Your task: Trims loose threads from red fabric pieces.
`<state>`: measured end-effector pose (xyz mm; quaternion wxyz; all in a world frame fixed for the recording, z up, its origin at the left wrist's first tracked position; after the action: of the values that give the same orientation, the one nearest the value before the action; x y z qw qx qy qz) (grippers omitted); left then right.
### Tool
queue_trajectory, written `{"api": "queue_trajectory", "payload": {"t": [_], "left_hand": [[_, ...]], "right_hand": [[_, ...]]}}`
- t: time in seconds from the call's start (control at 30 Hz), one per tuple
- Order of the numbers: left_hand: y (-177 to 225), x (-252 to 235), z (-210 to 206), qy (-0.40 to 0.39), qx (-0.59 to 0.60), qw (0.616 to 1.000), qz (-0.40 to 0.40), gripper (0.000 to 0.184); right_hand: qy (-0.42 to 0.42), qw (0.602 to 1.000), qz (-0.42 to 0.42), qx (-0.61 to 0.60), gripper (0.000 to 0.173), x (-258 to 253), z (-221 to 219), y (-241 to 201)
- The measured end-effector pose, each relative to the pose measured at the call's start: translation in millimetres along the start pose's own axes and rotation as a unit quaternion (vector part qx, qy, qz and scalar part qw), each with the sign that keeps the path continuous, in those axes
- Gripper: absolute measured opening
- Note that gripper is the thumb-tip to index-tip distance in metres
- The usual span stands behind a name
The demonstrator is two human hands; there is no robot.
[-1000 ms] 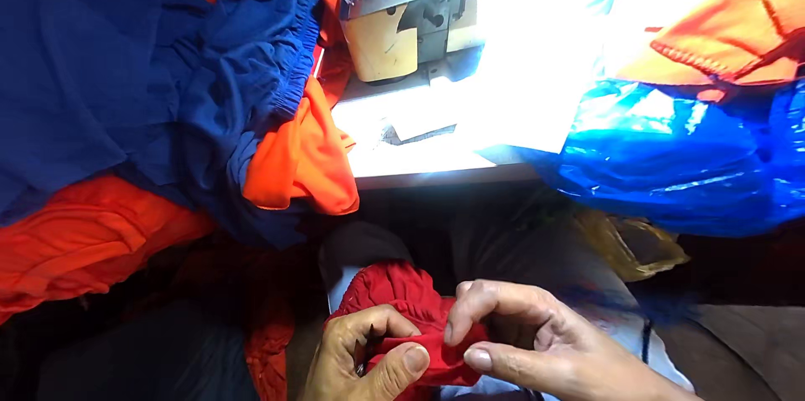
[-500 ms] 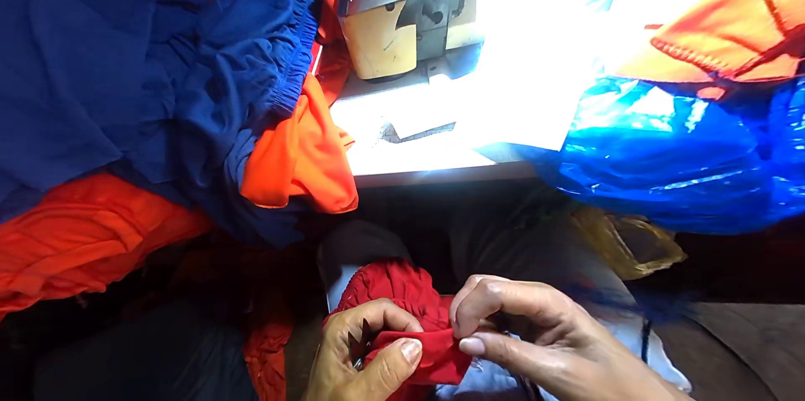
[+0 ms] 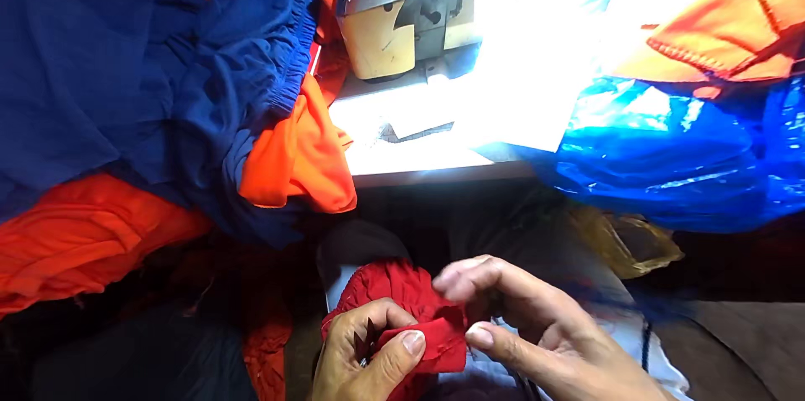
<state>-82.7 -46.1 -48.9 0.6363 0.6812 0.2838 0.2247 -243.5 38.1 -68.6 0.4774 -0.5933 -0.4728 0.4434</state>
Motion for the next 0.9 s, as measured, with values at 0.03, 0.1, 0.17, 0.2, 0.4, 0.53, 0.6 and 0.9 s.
{"api": "queue_trajectory", "payload": {"t": [0.03, 0.1, 0.17, 0.2, 0.4, 0.53, 0.6, 0.9], "left_hand": [[1, 0, -2, -0.013, 0.003, 1.000, -0.007, 0.014], [4, -3, -5, -0.029, 0.000, 0.999, -0.018, 0.014], [7, -8, -4, -0.030, -0.023, 0.999, -0.030, 0.014], [9, -10, -3, -0.025, -0.039, 0.998, -0.034, 0.013], [21, -31, -2, -0.015, -0.213, 0.972, -0.092, 0.018], [30, -39, -1, 0.033, -0.425, 0.897, -0.120, 0.016], [36, -41, -2, 0.042, -0.470, 0.875, -0.108, 0.023], [53, -40, -27, -0.044, -0.378, 0.922, -0.073, 0.033]], "right_hand": [[-0.029, 0.999, -0.031, -0.005, 0.036, -2, -2, 3], [-0.093, 0.991, -0.097, -0.021, 0.041, -5, -5, 7], [-0.122, 0.978, -0.152, -0.069, 0.025, -6, -7, 11], [-0.121, 0.972, -0.173, -0.106, 0.017, -6, -6, 11], [-0.053, 0.934, -0.221, -0.277, 0.007, -1, 2, 8], [0.028, 0.920, -0.220, -0.323, 0.011, 1, 7, 6], [0.064, 0.918, -0.229, -0.318, 0.014, 1, 11, 5], [0.119, 0.921, -0.217, -0.301, 0.016, -7, 19, 3]]}}
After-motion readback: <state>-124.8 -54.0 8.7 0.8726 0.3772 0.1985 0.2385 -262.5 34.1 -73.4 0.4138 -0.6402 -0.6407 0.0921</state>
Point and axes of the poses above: each hand's wrist, its own x-axis away from the middle knuckle, its own z-axis out of the back of the hand, y = z × x, the point moved 5 cm from there along -x, towards the middle knuckle, and after that the axes turned 8 degrees about -z, right-handed, at the moved point
